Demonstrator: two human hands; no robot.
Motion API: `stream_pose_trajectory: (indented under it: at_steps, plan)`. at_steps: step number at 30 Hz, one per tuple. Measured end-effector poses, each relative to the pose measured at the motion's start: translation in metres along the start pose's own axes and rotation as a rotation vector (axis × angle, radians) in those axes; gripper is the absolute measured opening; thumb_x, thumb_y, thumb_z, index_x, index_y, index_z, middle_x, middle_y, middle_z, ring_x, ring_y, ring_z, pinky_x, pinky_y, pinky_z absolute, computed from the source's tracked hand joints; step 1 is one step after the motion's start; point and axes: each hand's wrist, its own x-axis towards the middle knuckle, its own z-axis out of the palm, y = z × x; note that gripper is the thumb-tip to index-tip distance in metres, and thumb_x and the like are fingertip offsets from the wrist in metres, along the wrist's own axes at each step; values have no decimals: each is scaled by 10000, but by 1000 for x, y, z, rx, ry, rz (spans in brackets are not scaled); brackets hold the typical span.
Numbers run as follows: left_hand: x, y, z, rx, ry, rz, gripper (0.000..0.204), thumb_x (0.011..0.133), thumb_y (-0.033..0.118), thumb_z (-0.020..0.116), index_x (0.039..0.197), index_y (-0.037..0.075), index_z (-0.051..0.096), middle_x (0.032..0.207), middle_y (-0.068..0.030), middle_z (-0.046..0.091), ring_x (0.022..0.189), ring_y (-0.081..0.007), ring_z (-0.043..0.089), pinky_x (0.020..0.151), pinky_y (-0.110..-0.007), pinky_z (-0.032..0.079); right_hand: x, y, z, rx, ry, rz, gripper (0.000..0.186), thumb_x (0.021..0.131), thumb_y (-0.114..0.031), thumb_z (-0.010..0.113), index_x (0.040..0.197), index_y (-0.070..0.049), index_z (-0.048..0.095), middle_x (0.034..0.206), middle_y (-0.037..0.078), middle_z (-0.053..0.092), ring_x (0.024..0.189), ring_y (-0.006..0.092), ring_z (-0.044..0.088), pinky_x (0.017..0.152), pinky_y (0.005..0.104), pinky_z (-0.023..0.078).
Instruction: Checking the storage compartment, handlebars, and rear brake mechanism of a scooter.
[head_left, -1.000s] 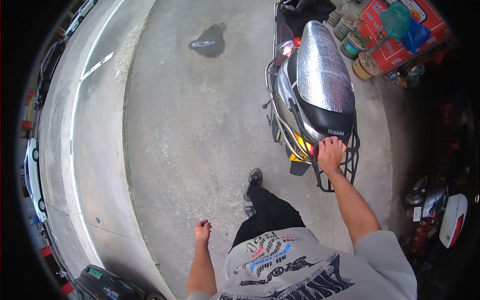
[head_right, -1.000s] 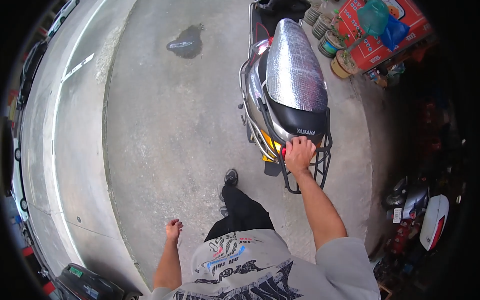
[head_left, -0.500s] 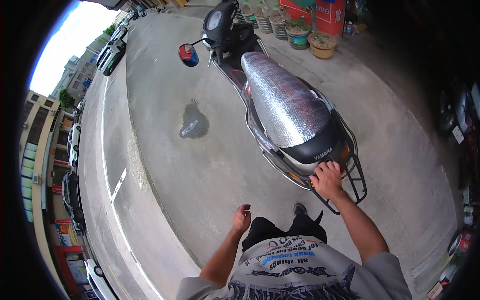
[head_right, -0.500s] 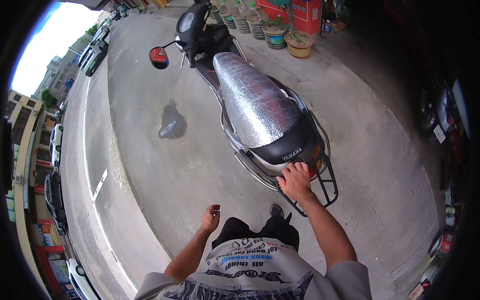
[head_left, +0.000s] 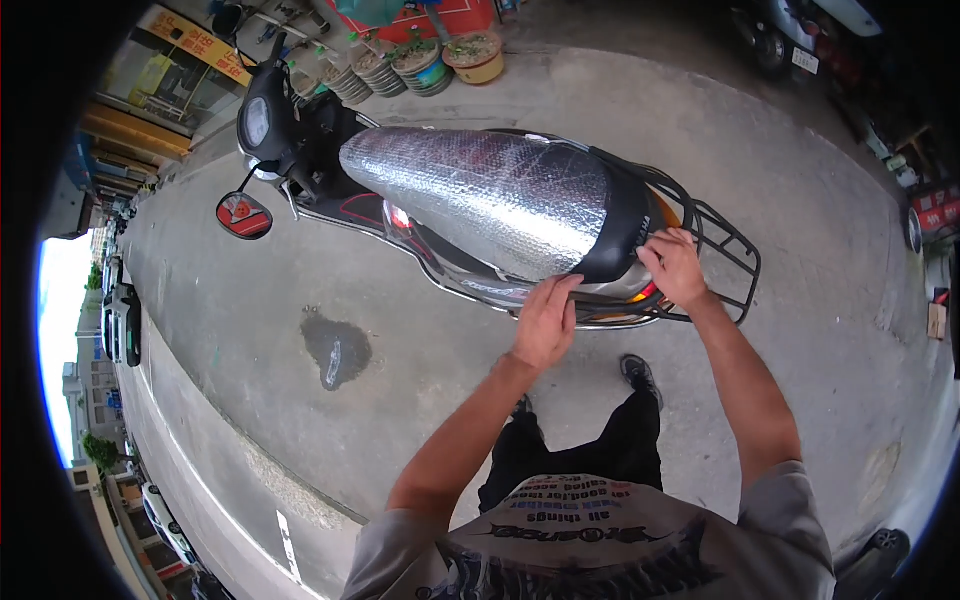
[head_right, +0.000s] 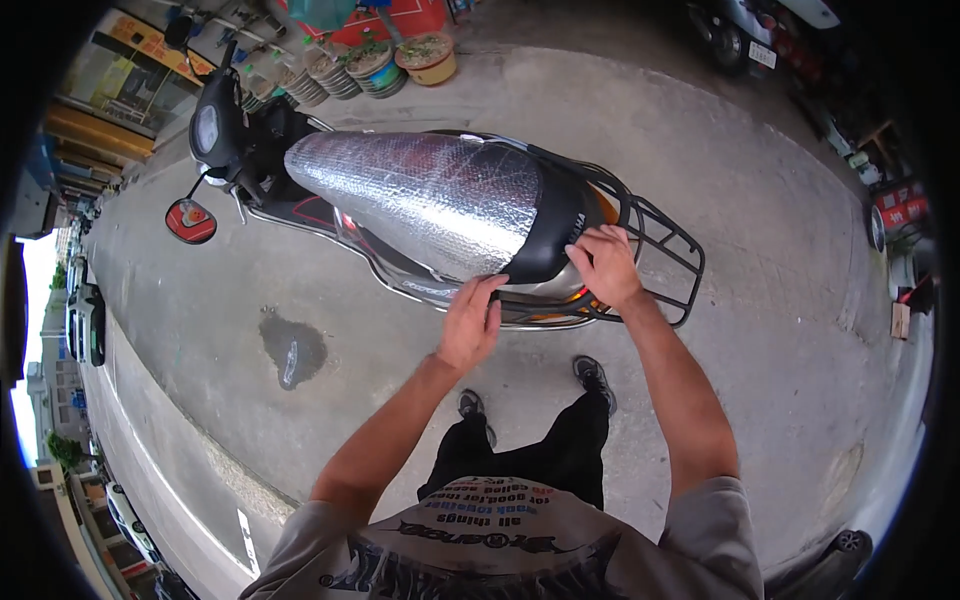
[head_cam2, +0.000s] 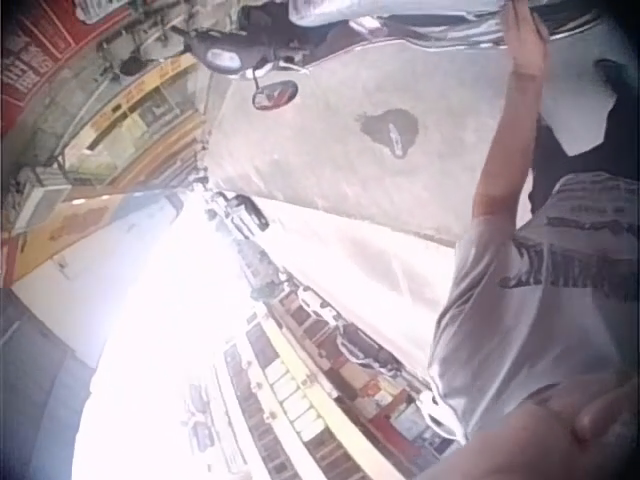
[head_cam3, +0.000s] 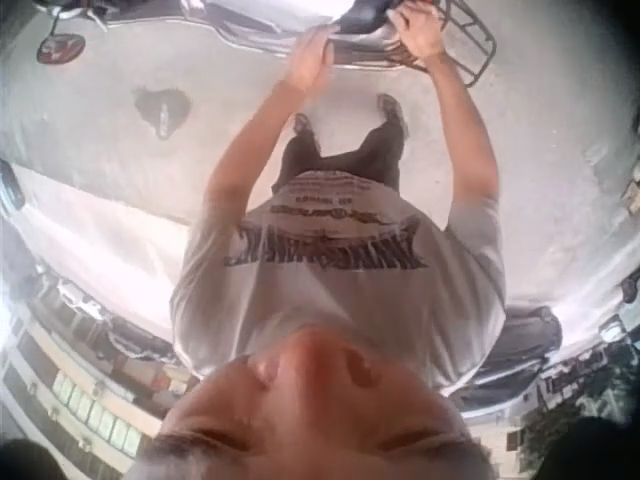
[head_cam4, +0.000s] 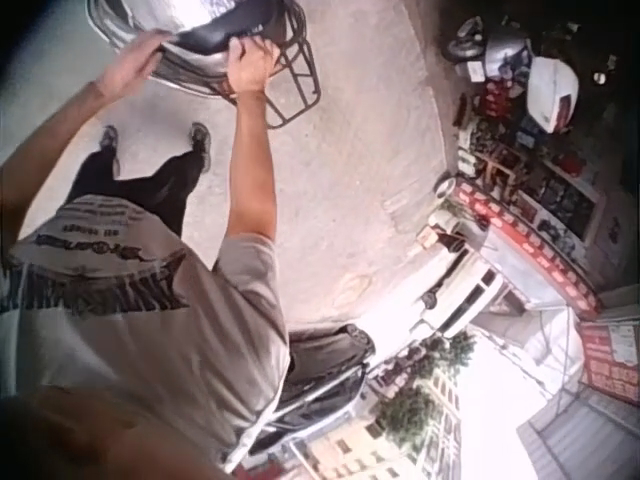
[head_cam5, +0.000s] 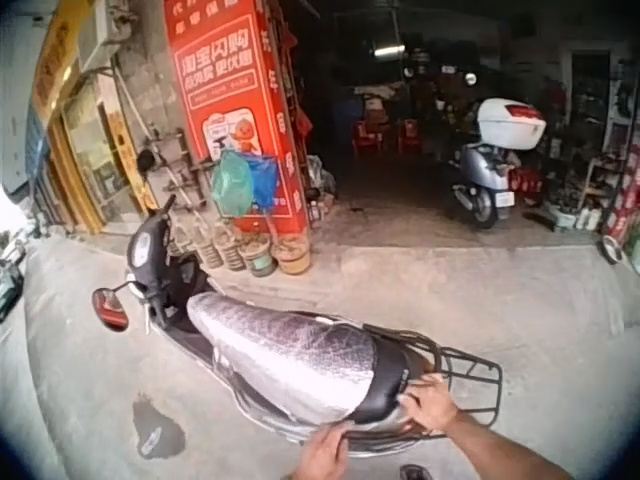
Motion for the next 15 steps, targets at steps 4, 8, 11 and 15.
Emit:
stream_pose_trajectory:
  at_steps: [4, 8, 11, 15]
  plan:
    - [21, 3, 28, -89, -158, 127, 429, 839, 29, 581, 1262, 28, 511, 1210, -191, 557, 1119, -376, 535, 970, -438, 428, -13, -53, 31, 1180, 636, 495, 326, 1042, -289, 441, 992, -18, 614, 824, 20, 603, 765, 98, 534, 731, 257, 440]
    - [19, -11, 72, -99, -361, 197, 427, 884, 161, 605, 1272, 18, 496, 1200, -193, 574, 1119, -378, 539, 975, -447, 420, -128, -95, 86, 1013, 426, 622, 253, 1025, -226, 478, 968, -15, 606, 801, 21, 591, 719, 101, 534, 684, 246, 453]
    - [9, -11, 105, -43, -564, -26, 320, 919, 247, 605, 1173, 65, 535, 952, -193, 661, 883, -395, 643, 786, -480, 506, -254, -68, 158, 1001, 166, 1066, 237, 1002, -230, 511, 896, -40, 603, 824, 29, 623, 747, 110, 598, 632, 265, 478]
    - [1, -35, 125, 79, -344, 113, 188, 928, 214, 617, 977, 36, 579, 699, -137, 660, 646, -320, 673, 597, -405, 512, -401, 11, 277, 712, 17, 1390, 280, 939, -272, 534, 837, -19, 600, 869, 140, 679, 821, 230, 691, 625, 352, 525]
